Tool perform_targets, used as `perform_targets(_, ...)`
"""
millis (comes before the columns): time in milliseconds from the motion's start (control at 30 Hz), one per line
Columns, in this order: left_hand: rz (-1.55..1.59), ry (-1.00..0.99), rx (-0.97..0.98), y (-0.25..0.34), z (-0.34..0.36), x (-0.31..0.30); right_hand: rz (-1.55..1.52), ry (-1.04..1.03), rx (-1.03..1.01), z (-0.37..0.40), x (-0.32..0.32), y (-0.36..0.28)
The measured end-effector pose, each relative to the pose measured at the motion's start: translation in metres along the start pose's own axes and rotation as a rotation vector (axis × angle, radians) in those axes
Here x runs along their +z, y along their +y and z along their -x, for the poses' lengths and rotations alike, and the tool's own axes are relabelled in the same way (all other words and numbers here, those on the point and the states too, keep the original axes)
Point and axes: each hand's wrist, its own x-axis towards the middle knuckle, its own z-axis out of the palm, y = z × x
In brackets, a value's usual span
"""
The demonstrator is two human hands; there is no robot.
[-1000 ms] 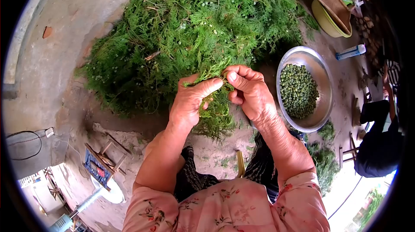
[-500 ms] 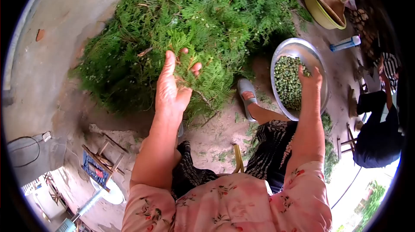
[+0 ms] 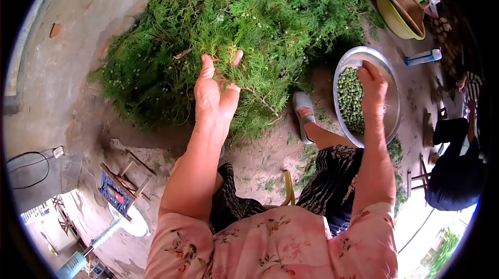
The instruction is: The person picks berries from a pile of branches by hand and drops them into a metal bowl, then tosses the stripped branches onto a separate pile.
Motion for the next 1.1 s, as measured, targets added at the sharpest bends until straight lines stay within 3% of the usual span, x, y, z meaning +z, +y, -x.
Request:
perform_targets(100, 0.064, 0.052, 0.026, -0.002, -0.002, -0.001, 0.062, -0.244, -0.088, 0.047, 0.059, -0.061)
perform_targets(133, 0.063, 0.056, 0.026, -0.002, -0.002, 0.000, 0.225, -0.499, -0.325, 0.057, 0.066, -0.062)
perform_targets(167, 0.076, 0.090, 0.022, -0.001, -0.001, 0.002, 0.219, -0.778, -0.228, 0.072, 0.072, -0.083)
perform_targets(233, 0.091, 0.128, 0.025, 0.002, -0.004, -0.001, 0.400, -0.874, -0.330, 0.101, 0.090, -0.092)
perform_targets(467, -0.022, 0.122, 0.004, 0.007, -0.003, -0.009, 0.256, -0.628, -0.475, 0.117, 0.118, -0.075)
perform_targets(533, -0.343, 0.292, 0.103, 0.013, -0.005, -0.009, -0.047, -0.650, 0.380, 0.109, 0.113, -0.093)
perform_targets(567, -0.408, 0.225, 0.152, 0.017, -0.004, -0.012, -0.218, -0.620, 0.508, 0.105, 0.113, -0.084)
perform_targets(667, -0.347, 0.274, 0.131, 0.021, -0.003, -0.010, -0.627, -0.658, 0.781, 0.091, 0.100, -0.074)
perform_targets(767, -0.357, 0.223, 0.155, 0.025, 0.000, -0.011, -0.744, -0.636, 0.910, 0.084, 0.098, -0.068)
perform_targets(933, -0.283, 0.175, 0.151, 0.031, 0.000, -0.013, -0.783, -0.575, 0.876, 0.076, 0.092, -0.064)
perform_targets(1000, -0.246, 0.137, 0.113, 0.035, -0.002, -0.019, -0.670, -0.523, 0.850, 0.066, 0.081, -0.068)
perform_targets(1100, -0.232, 0.156, 0.144, 0.043, -0.003, -0.019, -0.353, -0.366, 0.607, 0.051, 0.051, -0.074)
